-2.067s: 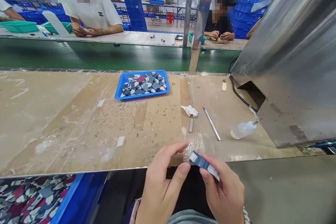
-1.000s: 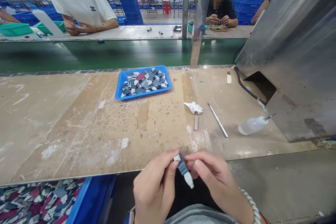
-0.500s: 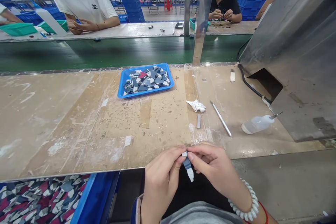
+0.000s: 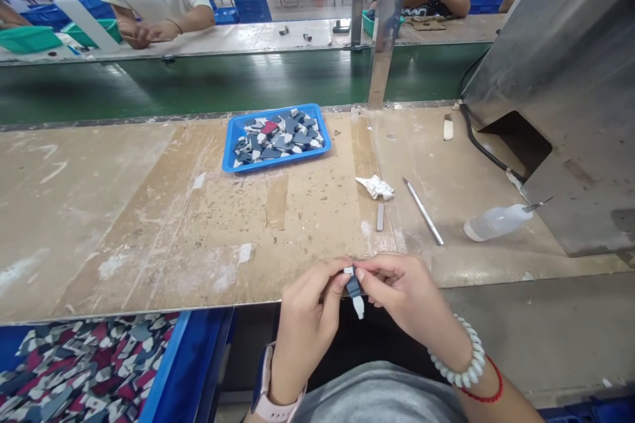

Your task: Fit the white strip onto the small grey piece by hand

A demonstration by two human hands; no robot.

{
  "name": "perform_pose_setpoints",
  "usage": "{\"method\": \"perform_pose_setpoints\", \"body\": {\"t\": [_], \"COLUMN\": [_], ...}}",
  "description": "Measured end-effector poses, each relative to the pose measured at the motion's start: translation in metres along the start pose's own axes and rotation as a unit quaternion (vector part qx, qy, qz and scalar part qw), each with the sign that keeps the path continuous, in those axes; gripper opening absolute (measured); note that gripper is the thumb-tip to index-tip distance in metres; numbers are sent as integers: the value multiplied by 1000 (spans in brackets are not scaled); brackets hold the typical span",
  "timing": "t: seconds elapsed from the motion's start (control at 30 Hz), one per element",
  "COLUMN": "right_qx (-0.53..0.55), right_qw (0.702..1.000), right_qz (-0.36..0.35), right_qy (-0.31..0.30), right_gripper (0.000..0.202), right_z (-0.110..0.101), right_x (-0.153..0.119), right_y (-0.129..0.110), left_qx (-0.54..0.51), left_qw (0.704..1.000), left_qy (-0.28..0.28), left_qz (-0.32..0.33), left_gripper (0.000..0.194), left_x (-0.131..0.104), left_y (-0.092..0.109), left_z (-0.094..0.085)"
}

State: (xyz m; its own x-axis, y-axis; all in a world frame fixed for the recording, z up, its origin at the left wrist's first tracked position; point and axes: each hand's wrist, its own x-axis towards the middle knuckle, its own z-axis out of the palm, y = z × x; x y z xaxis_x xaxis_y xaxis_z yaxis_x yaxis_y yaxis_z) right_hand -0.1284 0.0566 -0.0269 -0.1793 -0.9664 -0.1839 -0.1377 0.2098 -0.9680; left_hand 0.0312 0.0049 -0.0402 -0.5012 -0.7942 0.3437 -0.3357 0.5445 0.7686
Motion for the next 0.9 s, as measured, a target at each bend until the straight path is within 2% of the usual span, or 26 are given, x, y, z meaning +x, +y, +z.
{"method": "perform_pose_setpoints", "body": {"t": [0.27, 0.7, 0.9], "right_qx": [6, -1, 15], "right_qw": [1000, 1000, 1000], "right_qz": [3, -24, -23], "right_qy": [-1, 2, -11], "right_gripper": [22, 25, 21], "right_z": [0, 1, 1], "right_x": [1, 0, -3], "right_y": [4, 3, 5], "left_qx": [-11, 18, 2], "left_qw": [1000, 999, 1000], "left_qy": [0, 35, 1], "left_qz": [-14, -10, -4], "left_gripper": [18, 20, 20], "left_x": [-1, -8, -4], "left_y": [1, 1, -1], "left_z": [0, 4, 0]}}
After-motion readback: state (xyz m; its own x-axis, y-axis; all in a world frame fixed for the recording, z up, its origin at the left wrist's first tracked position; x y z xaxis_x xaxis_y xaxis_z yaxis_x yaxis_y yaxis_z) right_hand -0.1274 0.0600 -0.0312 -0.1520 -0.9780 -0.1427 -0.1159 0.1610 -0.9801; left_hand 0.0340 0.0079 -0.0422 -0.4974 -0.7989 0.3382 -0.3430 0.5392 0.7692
